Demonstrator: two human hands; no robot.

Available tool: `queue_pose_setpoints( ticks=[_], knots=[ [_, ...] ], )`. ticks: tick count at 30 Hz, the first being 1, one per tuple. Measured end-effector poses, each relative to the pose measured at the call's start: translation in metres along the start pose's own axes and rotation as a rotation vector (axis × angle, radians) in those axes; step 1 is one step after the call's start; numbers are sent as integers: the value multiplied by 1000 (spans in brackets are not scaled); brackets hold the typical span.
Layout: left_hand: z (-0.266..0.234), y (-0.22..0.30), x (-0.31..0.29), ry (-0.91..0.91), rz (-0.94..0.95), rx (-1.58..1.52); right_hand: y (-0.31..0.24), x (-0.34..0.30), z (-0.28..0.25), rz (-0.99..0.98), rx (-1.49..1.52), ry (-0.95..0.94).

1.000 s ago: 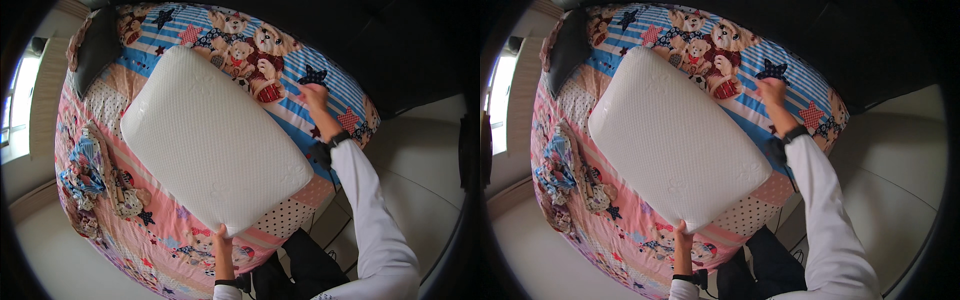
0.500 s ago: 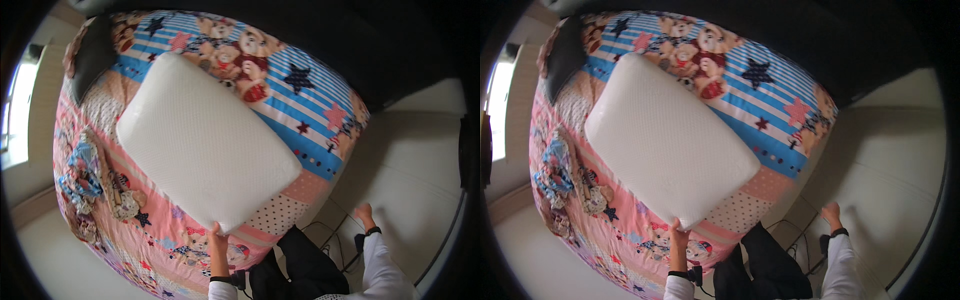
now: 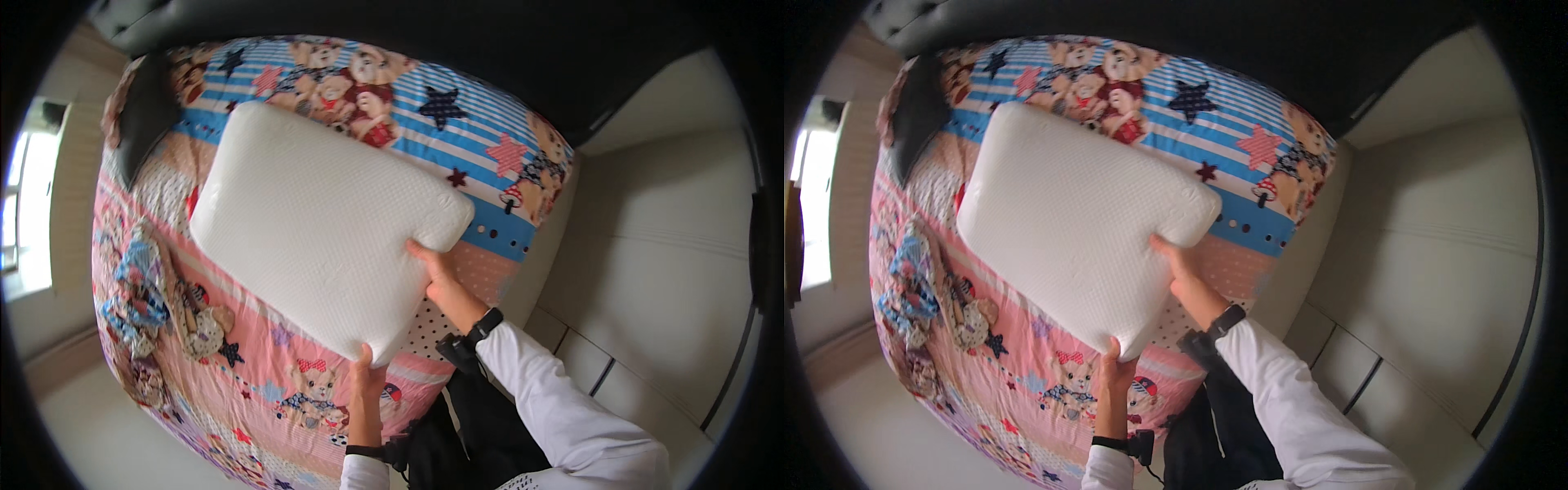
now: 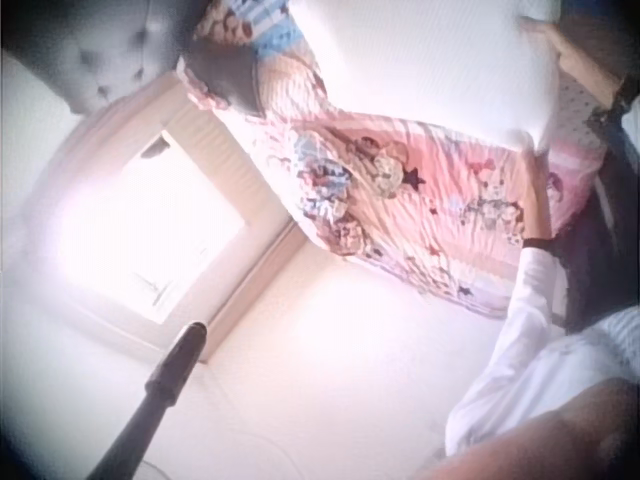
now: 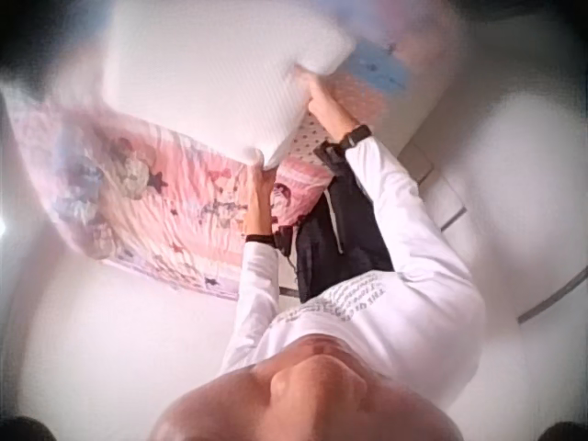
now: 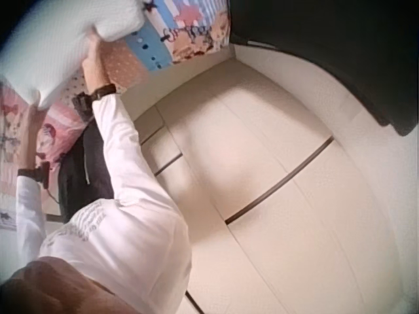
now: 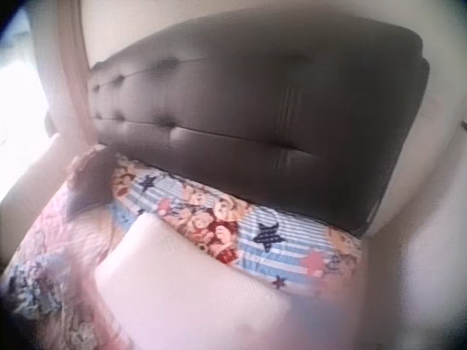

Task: The person inserts a white pillow into a white pillowcase on a bed. They align the corners, push the pillow inside, and smooth the fabric before zipping the case closed.

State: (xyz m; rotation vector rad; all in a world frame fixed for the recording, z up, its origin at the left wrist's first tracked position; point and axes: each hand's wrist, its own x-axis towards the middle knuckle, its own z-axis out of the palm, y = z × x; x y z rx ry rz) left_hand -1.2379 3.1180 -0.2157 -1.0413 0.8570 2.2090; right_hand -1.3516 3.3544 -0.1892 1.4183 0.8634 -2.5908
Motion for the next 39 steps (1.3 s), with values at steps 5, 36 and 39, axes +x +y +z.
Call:
queue_pose_setpoints(
  ticks=[5, 36, 39],
  knots=[
    [0, 5, 7, 68, 53, 103, -13, -25, 36, -173, -119, -115],
    [-83, 40, -74, 2, 101, 806, -206, 61, -120, -1046, -1210, 488],
    [-4, 26, -32, -32, 244, 978, -251, 86, -129, -788, -1313, 372]
  ],
)
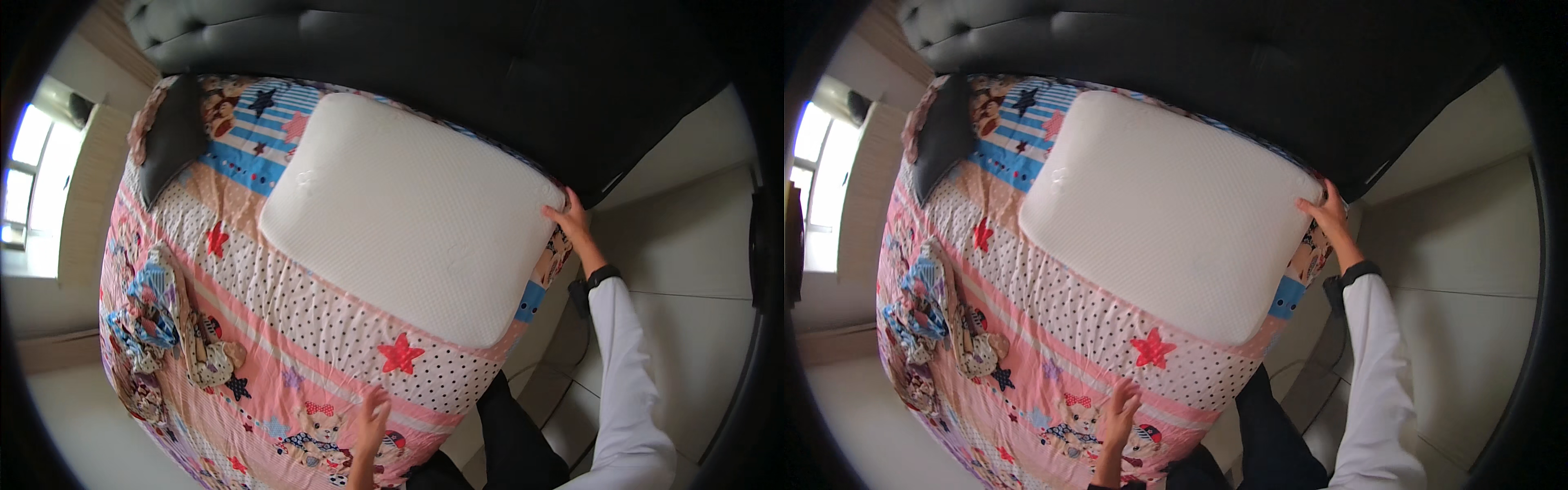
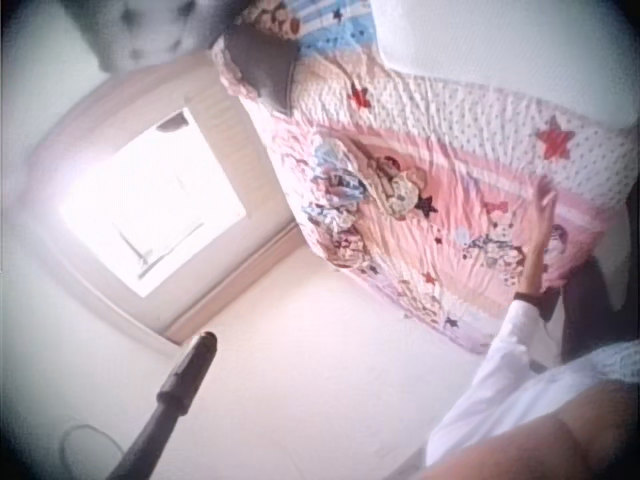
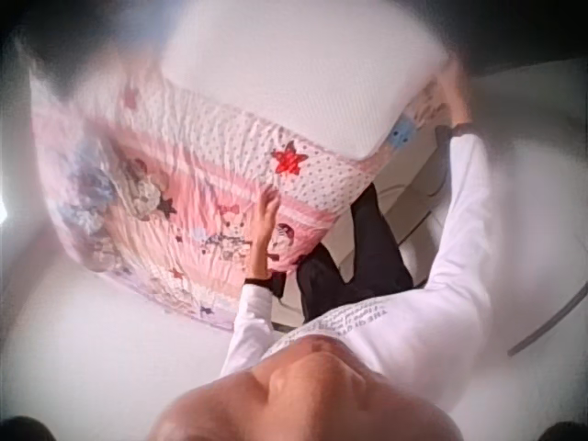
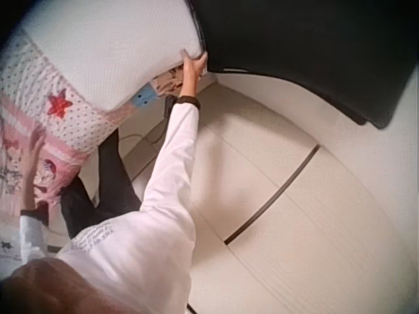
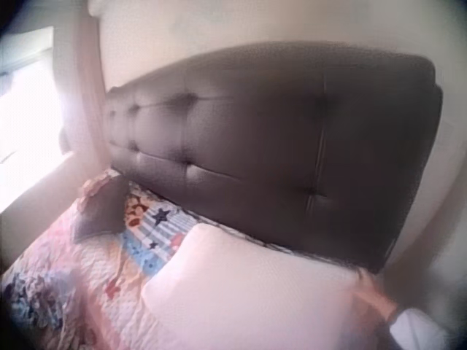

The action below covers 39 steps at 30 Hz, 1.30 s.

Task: The person inserts a white pillow into a white pillowcase on a bed. They align the corners, push the pillow inside, and smooth the fabric before zipping the case closed.

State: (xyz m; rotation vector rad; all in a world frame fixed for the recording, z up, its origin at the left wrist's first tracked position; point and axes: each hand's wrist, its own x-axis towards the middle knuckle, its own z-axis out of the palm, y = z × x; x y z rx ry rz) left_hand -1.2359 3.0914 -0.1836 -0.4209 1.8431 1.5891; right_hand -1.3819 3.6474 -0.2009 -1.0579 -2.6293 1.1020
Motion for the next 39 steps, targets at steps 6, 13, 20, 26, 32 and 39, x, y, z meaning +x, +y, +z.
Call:
queue_pose_setpoints(
  ticks=[6, 13, 20, 26, 32, 39],
  knots=[
    [150, 95, 94, 4, 330, 656, 24, 80, -3, 16, -71, -463],
    [170, 103, 130, 19, 95, 816, -33, 89, -6, 41, -74, -673],
    [164, 87, 139, 111, 108, 855, -99, -1, -29, 155, 424, -768],
    [151, 88, 127, 71, -28, 825, -75, 9, -46, 197, 344, -1253],
    [150, 95, 125, 45, 76, 826, 40, 38, -69, 644, 266, -1129],
    [165, 102, 129, -17, 91, 721, 241, 49, -96, 606, -841, -634]
  ],
)
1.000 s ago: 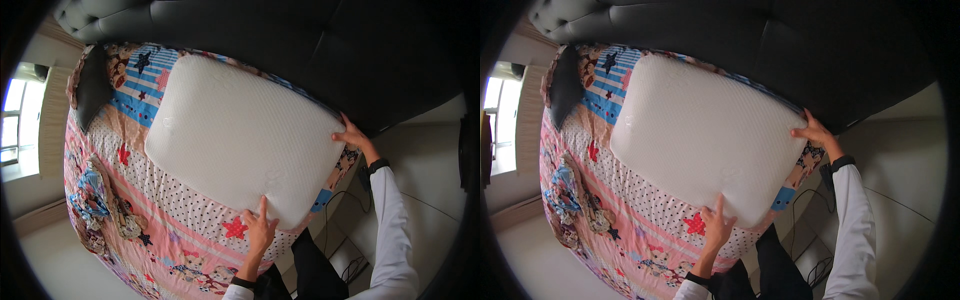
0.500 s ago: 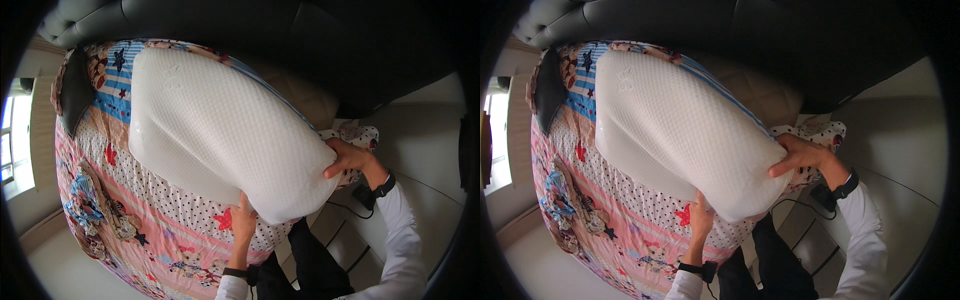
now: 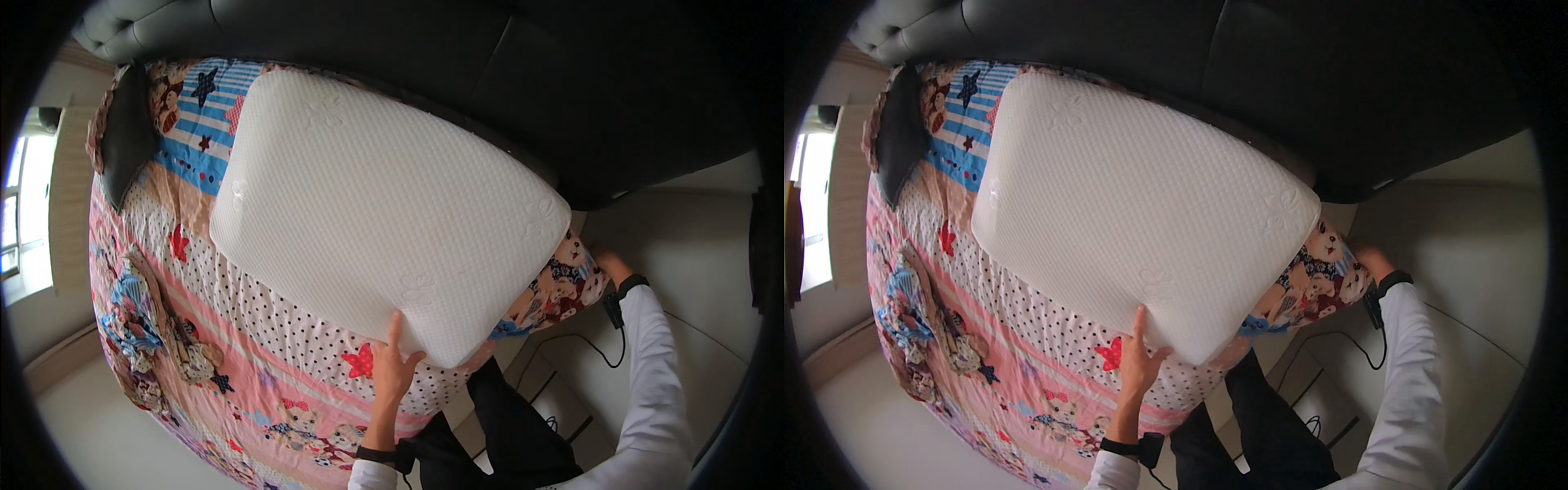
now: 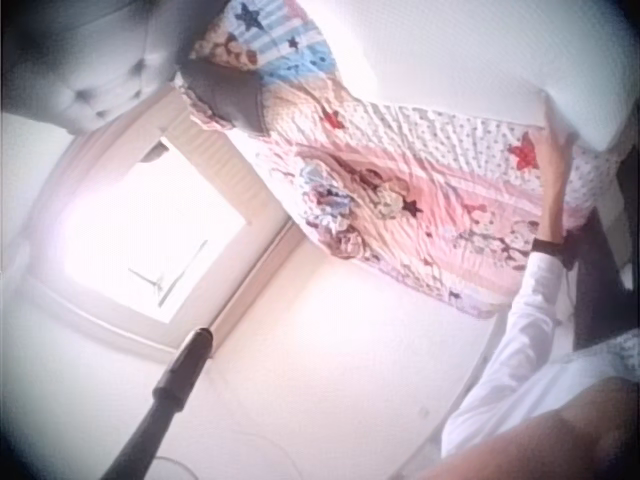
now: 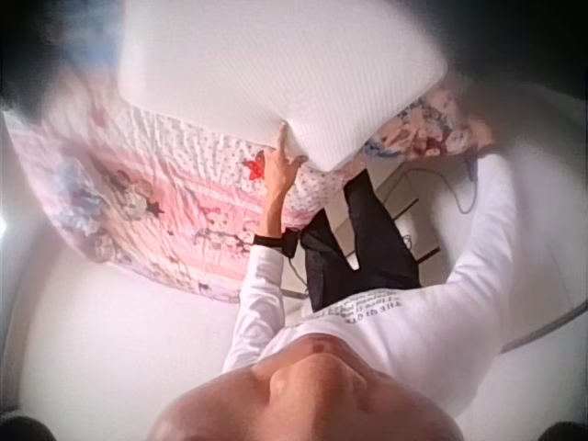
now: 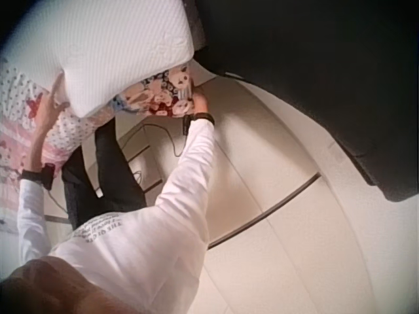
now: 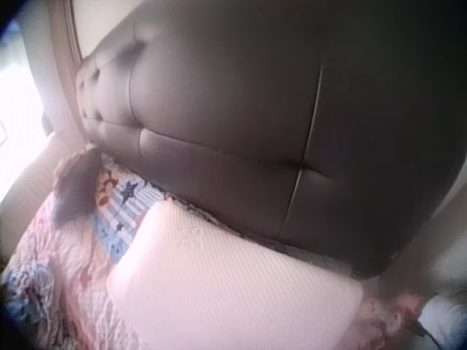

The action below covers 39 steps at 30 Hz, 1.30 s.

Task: The person inserts a white pillow into a white pillowcase on a bed. They align the corners, push the pillow inside, and smooth the fabric before zipping the case closed.

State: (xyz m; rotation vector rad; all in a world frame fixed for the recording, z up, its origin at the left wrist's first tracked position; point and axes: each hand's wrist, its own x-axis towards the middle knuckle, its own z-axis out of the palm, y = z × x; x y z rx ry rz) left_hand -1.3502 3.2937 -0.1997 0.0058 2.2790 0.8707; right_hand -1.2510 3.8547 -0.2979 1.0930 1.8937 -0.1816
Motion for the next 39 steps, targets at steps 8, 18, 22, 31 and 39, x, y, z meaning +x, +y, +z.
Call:
queue_pose_setpoints(
  ticks=[8, 18, 22, 31, 39],
  knots=[
    [-1, -34, 7, 383, -546, -1377, -128, -162, -64, -842, 772, 377],
    [-100, -78, -57, 534, -303, -1298, -177, -111, -54, -947, 487, 348],
    [-145, -196, -113, 813, -433, -820, -181, -97, -64, -810, 401, 178],
    [13, -7, -54, 702, 161, -63, -153, -109, -70, -903, 361, 56],
    [94, 216, 71, 357, 410, -16, -113, -199, -153, -937, 842, -524]
  ],
)
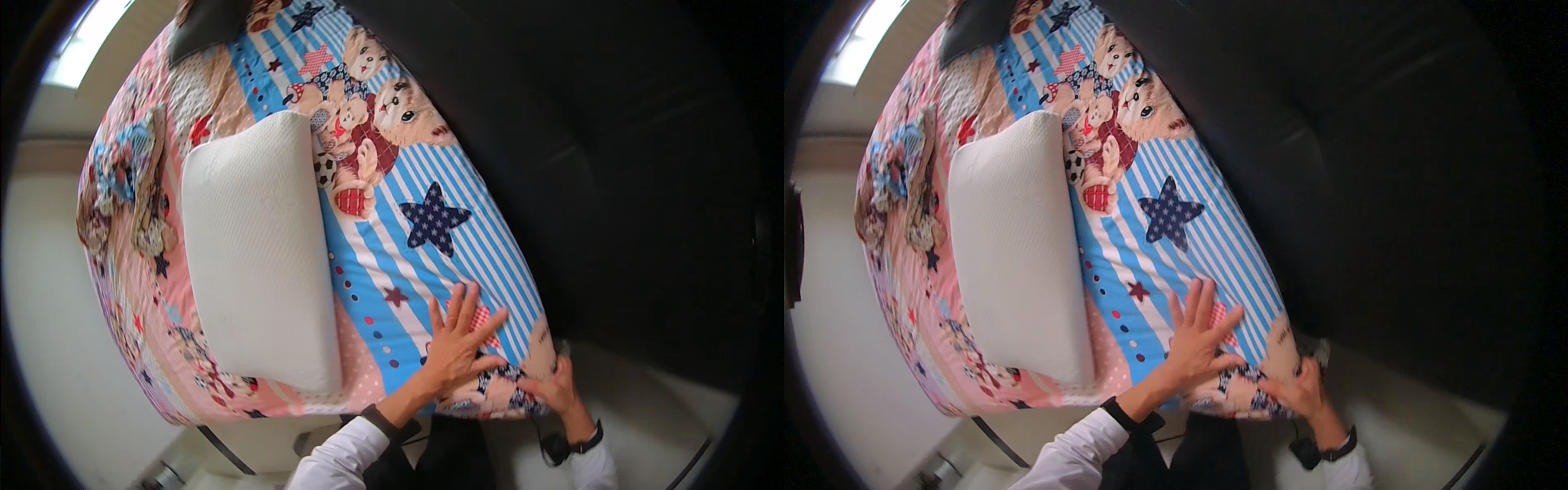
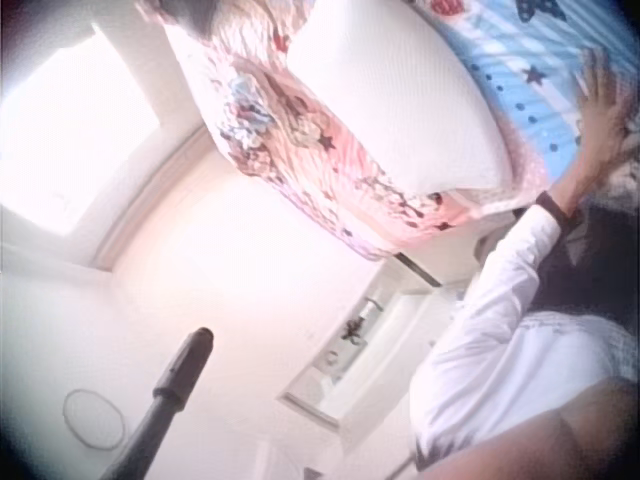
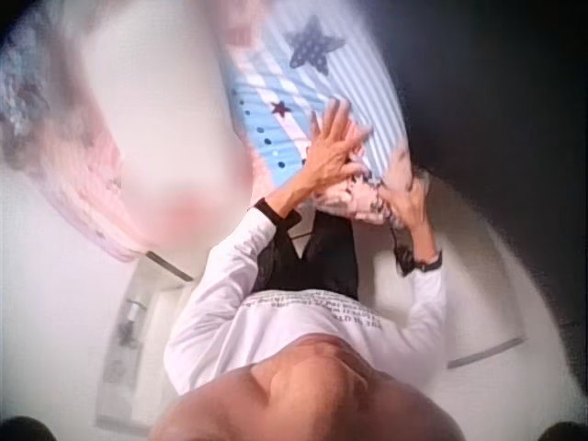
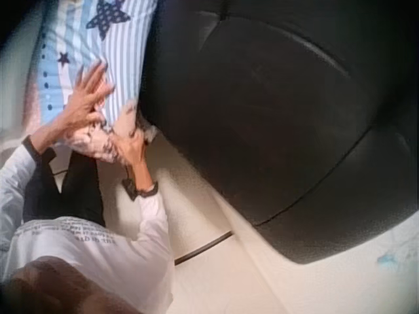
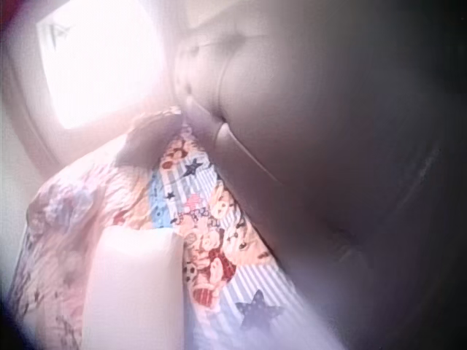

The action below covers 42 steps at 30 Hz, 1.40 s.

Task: The person inserts a white pillow into a white pillowcase on a bed. They align the corners, push the pillow inside, and smooth the fabric before zipping the case closed.

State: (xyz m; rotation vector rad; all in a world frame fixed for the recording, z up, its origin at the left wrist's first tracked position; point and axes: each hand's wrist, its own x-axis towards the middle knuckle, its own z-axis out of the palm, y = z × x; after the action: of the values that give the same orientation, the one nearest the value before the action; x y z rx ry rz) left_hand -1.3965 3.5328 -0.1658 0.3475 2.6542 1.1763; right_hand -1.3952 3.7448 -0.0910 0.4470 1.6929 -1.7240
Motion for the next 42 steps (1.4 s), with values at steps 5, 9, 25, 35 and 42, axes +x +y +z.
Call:
queue_pose_setpoints(
  ticks=[5, 9, 25, 35, 42],
  knots=[
    [33, 6, 36, -46, -32, -14, 22, 6, -40, 179, 132, 173],
    [48, -1, 49, -85, -48, -32, 50, 11, -45, 185, 51, 316],
    [106, 32, 57, 37, -188, 454, 41, -5, 32, -259, -1114, 491],
    [145, 10, 57, -245, 17, 275, 39, 190, 15, -66, -1098, 436],
    [95, 18, -63, -281, 70, -327, 56, 195, -37, 100, -852, 447]
  ],
)
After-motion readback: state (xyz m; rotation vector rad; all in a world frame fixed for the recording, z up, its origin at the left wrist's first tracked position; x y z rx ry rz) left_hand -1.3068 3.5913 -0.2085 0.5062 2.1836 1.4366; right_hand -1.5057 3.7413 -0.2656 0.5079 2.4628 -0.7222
